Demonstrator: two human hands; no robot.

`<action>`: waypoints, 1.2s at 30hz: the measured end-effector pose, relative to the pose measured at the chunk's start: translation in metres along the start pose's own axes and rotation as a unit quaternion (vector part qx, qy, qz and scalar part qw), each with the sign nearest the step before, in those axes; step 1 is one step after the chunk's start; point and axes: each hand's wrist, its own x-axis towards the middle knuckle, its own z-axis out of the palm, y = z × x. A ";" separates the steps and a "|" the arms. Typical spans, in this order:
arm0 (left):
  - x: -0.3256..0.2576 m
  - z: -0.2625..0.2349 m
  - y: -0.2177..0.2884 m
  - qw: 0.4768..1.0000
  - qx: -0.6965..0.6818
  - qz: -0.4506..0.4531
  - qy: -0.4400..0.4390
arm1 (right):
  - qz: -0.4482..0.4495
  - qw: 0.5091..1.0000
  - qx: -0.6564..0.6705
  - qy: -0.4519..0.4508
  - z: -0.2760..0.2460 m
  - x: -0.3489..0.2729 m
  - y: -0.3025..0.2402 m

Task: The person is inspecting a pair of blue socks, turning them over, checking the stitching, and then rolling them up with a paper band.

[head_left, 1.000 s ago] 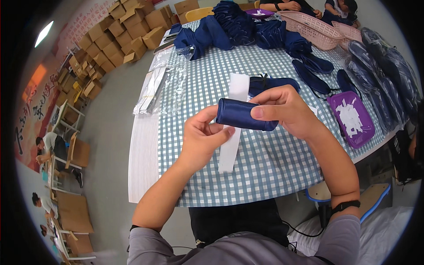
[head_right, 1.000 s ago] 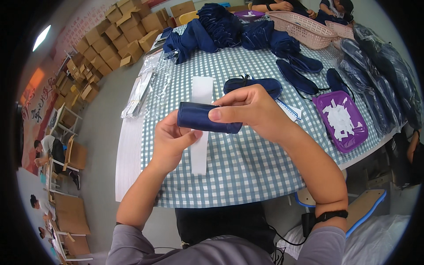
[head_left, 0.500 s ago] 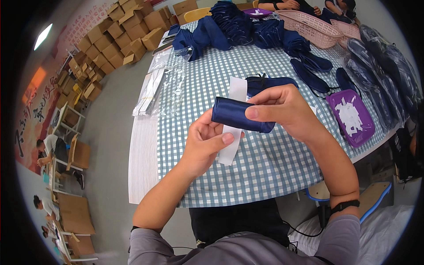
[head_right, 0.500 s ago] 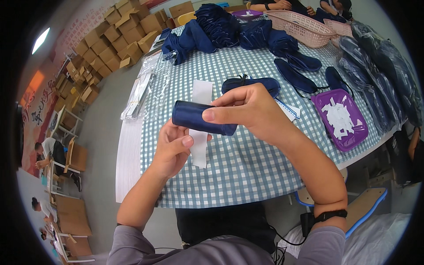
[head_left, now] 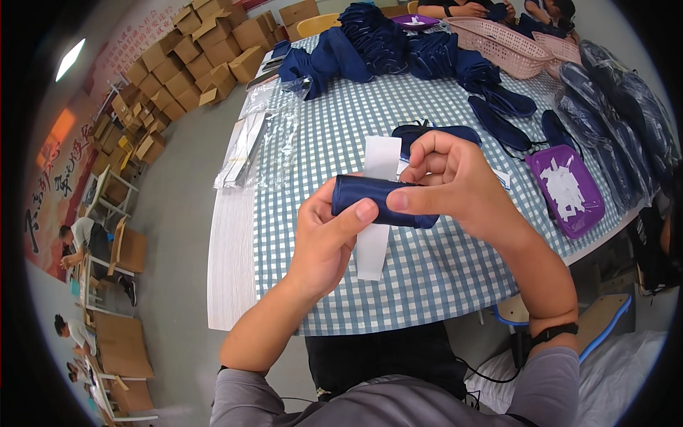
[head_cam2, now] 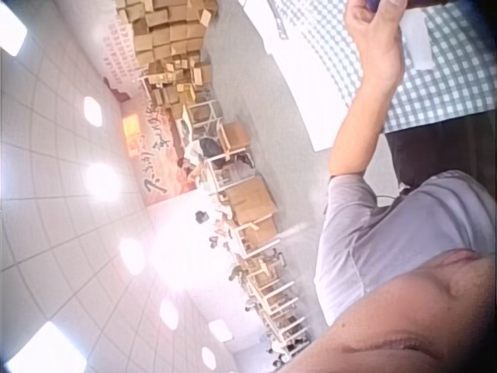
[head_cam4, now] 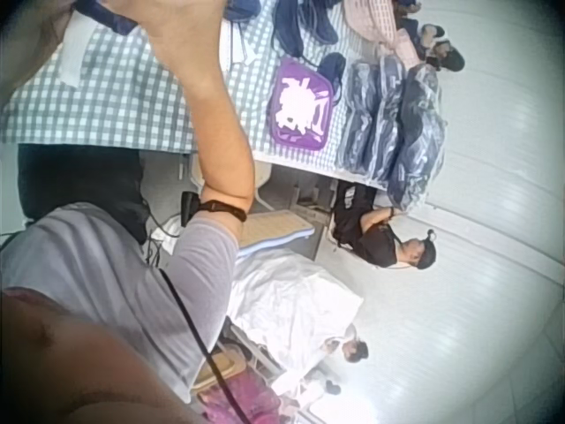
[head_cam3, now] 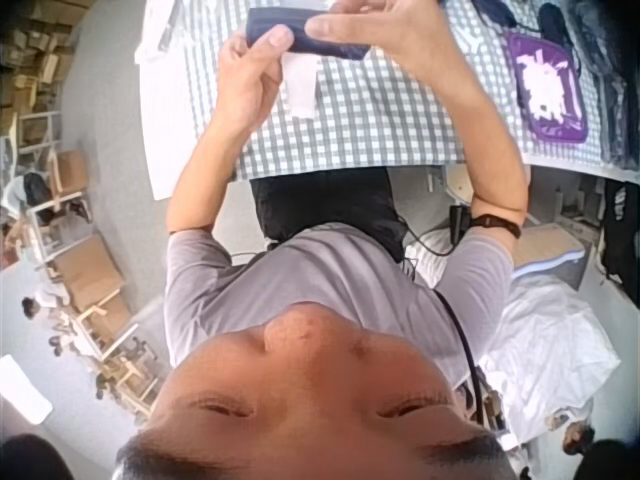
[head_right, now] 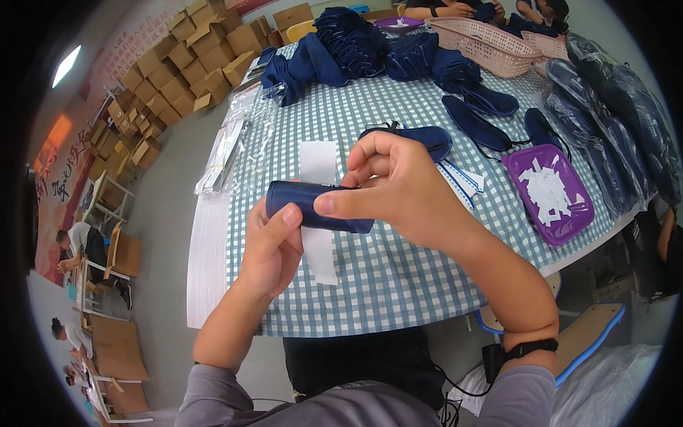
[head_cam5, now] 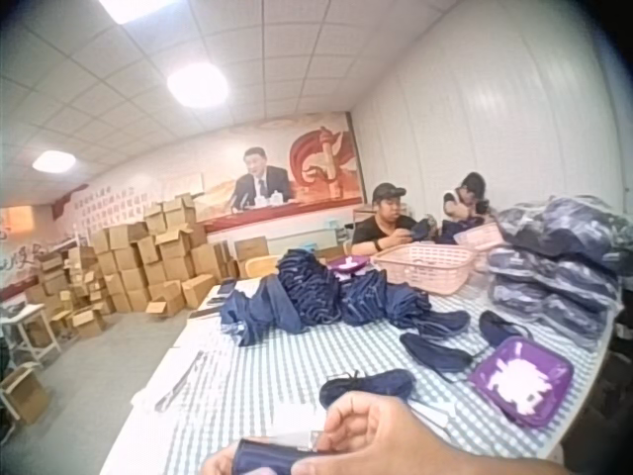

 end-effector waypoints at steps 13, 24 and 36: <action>-0.002 0.000 -0.004 0.999 -0.011 -0.025 0.023 | -0.025 0.999 -0.027 0.012 0.007 -0.005 0.006; -0.002 -0.007 -0.007 0.999 -0.032 -0.042 0.011 | -0.024 0.999 -0.032 0.018 0.010 -0.008 0.006; 0.002 -0.011 -0.011 0.996 -0.047 -0.072 0.006 | -0.043 0.997 -0.057 0.027 0.011 -0.006 0.009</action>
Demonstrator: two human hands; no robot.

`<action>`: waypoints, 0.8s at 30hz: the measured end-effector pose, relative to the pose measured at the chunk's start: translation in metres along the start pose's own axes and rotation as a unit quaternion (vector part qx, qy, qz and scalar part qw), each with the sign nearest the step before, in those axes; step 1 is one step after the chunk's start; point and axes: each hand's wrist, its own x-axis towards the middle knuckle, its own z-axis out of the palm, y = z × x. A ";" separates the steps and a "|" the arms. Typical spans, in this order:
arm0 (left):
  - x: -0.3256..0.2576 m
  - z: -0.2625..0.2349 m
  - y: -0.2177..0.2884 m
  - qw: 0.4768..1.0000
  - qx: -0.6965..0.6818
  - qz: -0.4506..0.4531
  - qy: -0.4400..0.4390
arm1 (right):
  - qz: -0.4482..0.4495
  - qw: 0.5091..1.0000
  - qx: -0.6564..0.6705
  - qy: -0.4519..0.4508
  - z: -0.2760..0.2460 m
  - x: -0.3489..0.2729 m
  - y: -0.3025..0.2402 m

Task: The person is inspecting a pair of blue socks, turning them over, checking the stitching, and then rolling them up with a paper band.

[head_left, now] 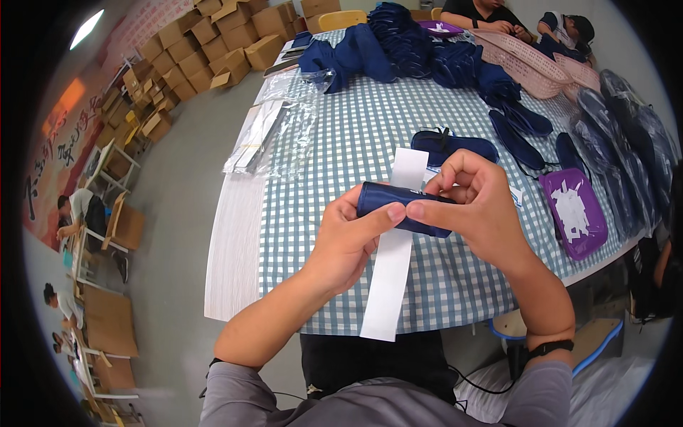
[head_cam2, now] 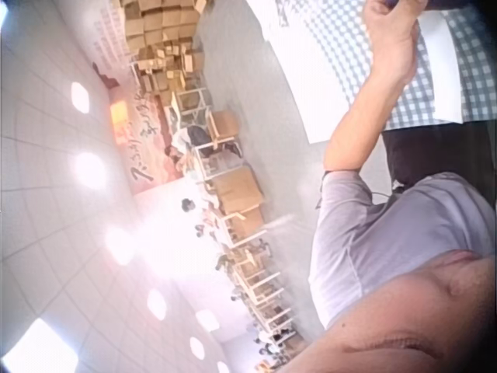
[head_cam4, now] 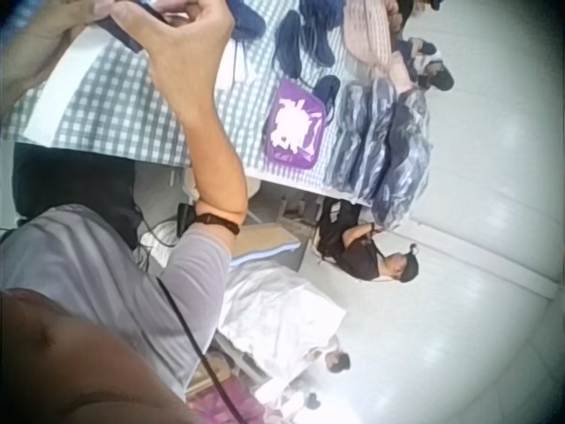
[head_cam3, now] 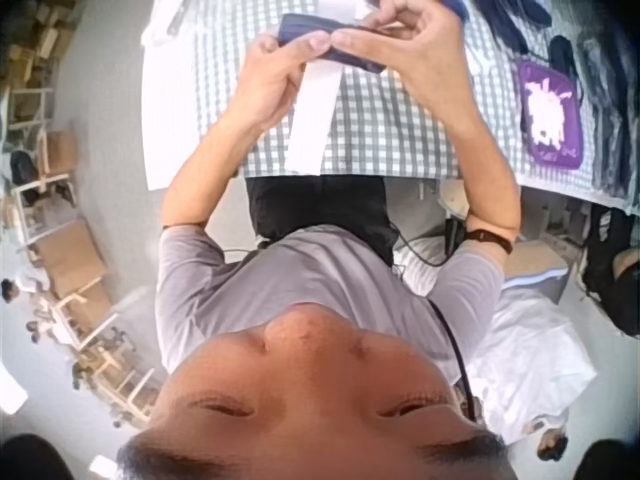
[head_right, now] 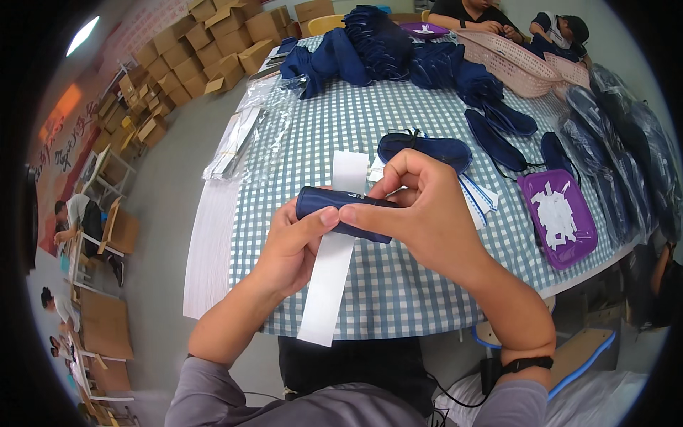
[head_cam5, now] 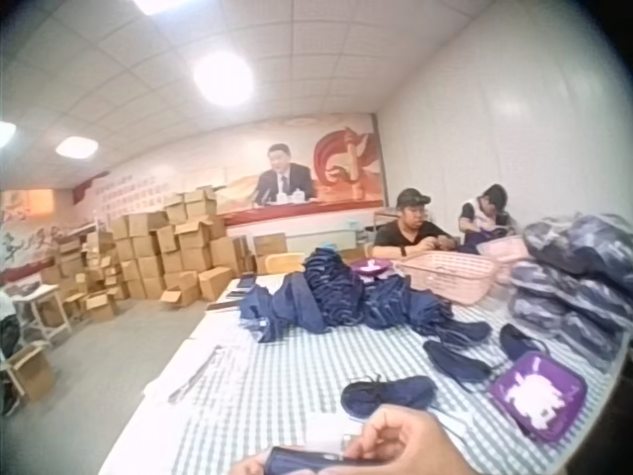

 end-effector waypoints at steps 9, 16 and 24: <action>0.000 -0.001 -0.006 1.000 -0.007 0.004 -0.002 | -0.001 1.000 -0.003 0.006 0.001 -0.003 -0.001; -0.001 0.002 -0.011 0.999 -0.003 0.029 0.020 | 0.019 0.999 -0.029 -0.031 0.000 -0.002 -0.004; -0.001 0.004 -0.012 0.998 -0.002 0.067 0.018 | -0.185 0.971 -0.145 -0.055 0.000 -0.002 0.011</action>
